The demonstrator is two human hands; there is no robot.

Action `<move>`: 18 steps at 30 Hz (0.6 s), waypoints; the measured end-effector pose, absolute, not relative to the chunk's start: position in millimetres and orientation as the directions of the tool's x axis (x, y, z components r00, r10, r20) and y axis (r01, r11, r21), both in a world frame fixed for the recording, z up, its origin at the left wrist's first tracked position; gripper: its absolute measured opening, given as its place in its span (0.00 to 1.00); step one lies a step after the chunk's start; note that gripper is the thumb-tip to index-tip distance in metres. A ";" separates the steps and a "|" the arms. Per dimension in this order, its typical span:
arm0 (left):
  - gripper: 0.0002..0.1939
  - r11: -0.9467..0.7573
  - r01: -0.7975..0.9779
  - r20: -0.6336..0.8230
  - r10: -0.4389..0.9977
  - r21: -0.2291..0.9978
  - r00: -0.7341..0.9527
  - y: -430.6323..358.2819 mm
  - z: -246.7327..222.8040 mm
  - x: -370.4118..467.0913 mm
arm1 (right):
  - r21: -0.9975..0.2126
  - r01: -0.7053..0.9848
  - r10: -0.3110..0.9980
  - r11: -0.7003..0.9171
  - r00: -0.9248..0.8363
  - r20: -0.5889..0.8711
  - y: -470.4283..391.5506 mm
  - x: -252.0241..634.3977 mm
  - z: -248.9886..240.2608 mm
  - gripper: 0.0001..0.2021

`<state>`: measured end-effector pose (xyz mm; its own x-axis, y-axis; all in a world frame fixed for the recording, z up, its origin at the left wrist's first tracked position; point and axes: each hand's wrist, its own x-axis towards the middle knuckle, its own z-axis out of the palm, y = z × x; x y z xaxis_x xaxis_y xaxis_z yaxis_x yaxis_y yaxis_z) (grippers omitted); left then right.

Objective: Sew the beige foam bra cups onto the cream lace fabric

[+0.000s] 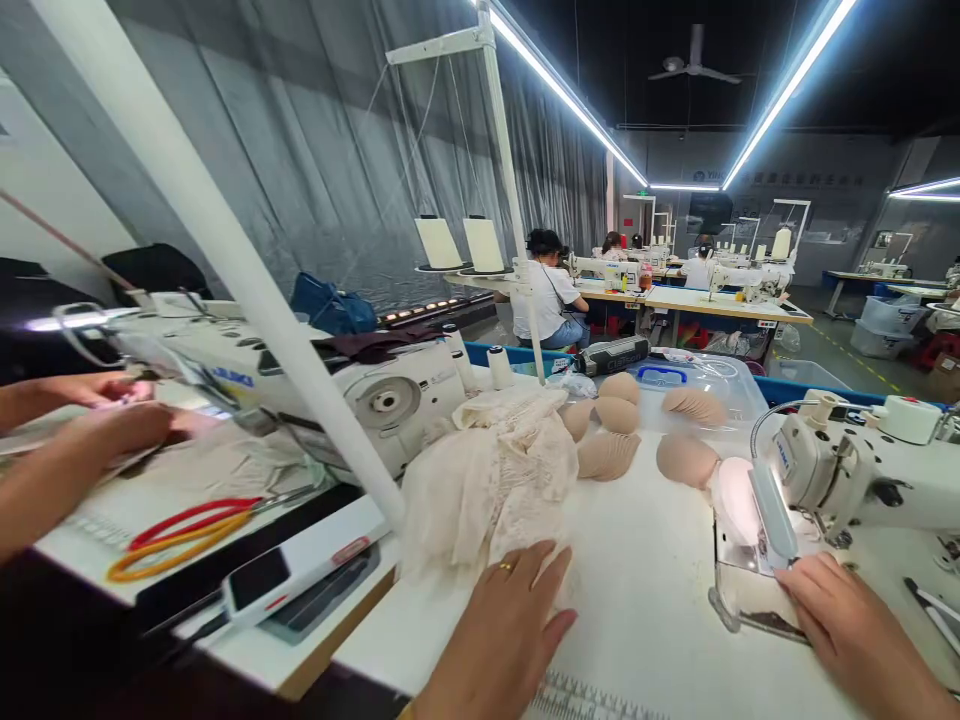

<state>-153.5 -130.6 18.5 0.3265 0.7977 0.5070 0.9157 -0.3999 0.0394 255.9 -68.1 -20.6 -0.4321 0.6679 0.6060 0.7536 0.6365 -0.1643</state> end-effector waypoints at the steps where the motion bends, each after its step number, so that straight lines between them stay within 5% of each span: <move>1: 0.14 -0.406 0.909 0.482 0.817 0.089 0.318 -132.4 16.6 -155.2 | -0.182 0.718 0.675 0.672 -0.493 0.549 -74.0 246.3 -13.8 0.11; 5: 0.14 -0.578 0.672 0.466 0.804 0.463 0.369 -136.4 17.0 -129.6 | -0.367 0.577 0.683 0.730 -0.585 0.438 -103.6 200.4 17.4 0.18; 8: 0.09 -0.578 0.395 0.463 0.813 0.714 0.353 -135.0 25.3 -107.0 | -0.567 0.503 0.746 0.652 -0.562 0.358 -120.9 168.6 30.5 0.40; 11: 0.12 -0.435 0.235 0.385 0.894 0.869 0.230 -127.5 24.6 -96.3 | -0.817 0.397 0.879 0.417 -0.405 0.252 -126.5 148.0 30.2 0.16; 13: 0.18 -0.283 0.154 0.269 0.957 0.947 0.104 -121.8 19.1 -91.5 | -0.894 0.325 0.930 0.309 -0.301 0.212 -126.2 141.2 27.1 0.10; 16: 0.25 -0.044 0.002 0.044 0.999 0.999 -0.006 -116.9 10.9 -82.9 | -0.888 0.315 0.937 0.336 -0.208 0.281 -126.7 136.7 25.9 0.11; 18: 0.28 0.044 -0.061 -0.046 0.998 0.997 -0.038 -115.7 7.4 -78.3 | -0.785 0.383 0.872 0.487 -0.175 0.456 -130.7 134.8 28.4 0.10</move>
